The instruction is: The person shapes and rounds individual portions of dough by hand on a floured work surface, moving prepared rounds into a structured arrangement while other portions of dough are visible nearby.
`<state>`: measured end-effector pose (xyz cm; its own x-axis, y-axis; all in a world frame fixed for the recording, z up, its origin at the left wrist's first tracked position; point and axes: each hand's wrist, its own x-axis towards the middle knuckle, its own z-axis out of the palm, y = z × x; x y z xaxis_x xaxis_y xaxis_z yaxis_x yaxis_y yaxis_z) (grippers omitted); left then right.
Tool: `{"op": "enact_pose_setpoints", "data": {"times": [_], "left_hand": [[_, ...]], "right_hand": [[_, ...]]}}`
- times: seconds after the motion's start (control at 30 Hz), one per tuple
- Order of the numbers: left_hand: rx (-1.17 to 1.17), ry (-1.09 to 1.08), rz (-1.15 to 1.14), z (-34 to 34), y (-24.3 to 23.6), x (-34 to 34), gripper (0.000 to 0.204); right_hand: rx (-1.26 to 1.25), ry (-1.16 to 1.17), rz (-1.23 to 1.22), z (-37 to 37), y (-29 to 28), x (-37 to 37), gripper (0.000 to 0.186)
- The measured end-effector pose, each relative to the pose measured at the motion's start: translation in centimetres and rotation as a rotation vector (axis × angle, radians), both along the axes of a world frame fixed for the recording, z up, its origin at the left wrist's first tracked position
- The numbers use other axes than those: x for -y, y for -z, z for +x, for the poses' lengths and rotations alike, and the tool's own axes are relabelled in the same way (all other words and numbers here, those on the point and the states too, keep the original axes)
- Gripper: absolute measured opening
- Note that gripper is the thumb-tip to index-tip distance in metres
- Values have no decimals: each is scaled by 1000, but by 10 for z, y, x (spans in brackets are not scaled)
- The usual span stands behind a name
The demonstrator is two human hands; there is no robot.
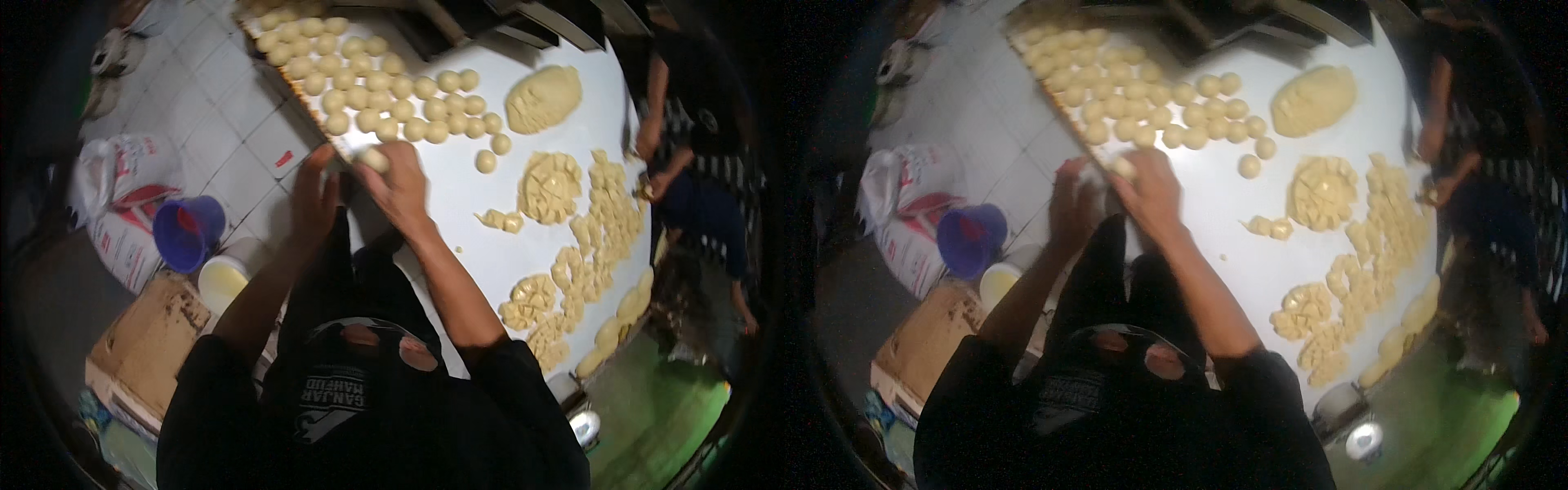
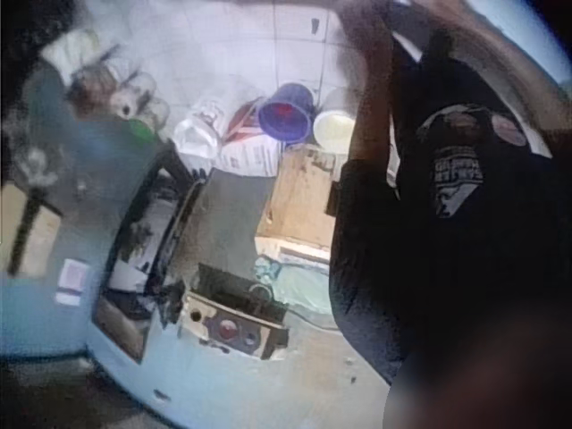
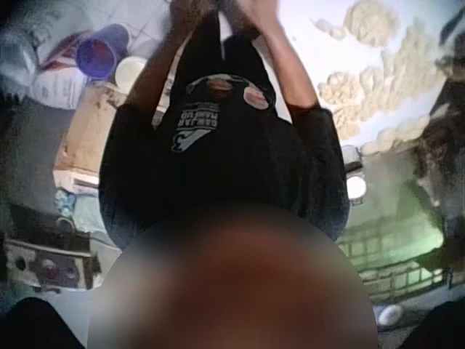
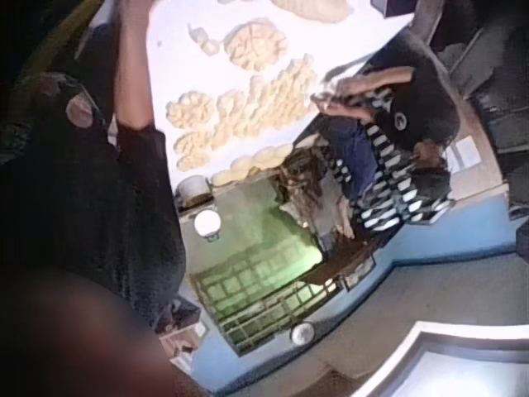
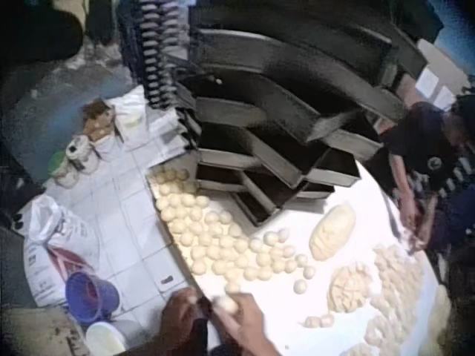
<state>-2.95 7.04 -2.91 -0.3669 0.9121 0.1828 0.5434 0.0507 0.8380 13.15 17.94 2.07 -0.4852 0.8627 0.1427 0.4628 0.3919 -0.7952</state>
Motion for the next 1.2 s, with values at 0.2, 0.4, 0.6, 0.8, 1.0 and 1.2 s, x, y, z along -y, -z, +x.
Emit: {"op": "enact_pose_setpoints", "data": {"times": [0.2,0.4,0.6,0.8,1.0,1.2], "left_hand": [[-744,196,-106,17,5,-20,66],[-124,702,50,198,-37,-95,63],[-210,862,143,241,29,-110,25],[-425,884,5,114,22,-39,22],[-467,1044,101,231,11,-101,43],[-415,1210,57,143,44,-78,15]], "right_hand": [[128,59,82,91,-7,-14,24],[629,203,141,290,9,0,27],[-28,930,-310,328,27,61,23],[13,789,-228,308,58,169,25],[332,674,111,286,74,68,17],[632,189,-602,317,56,99,35]]}}
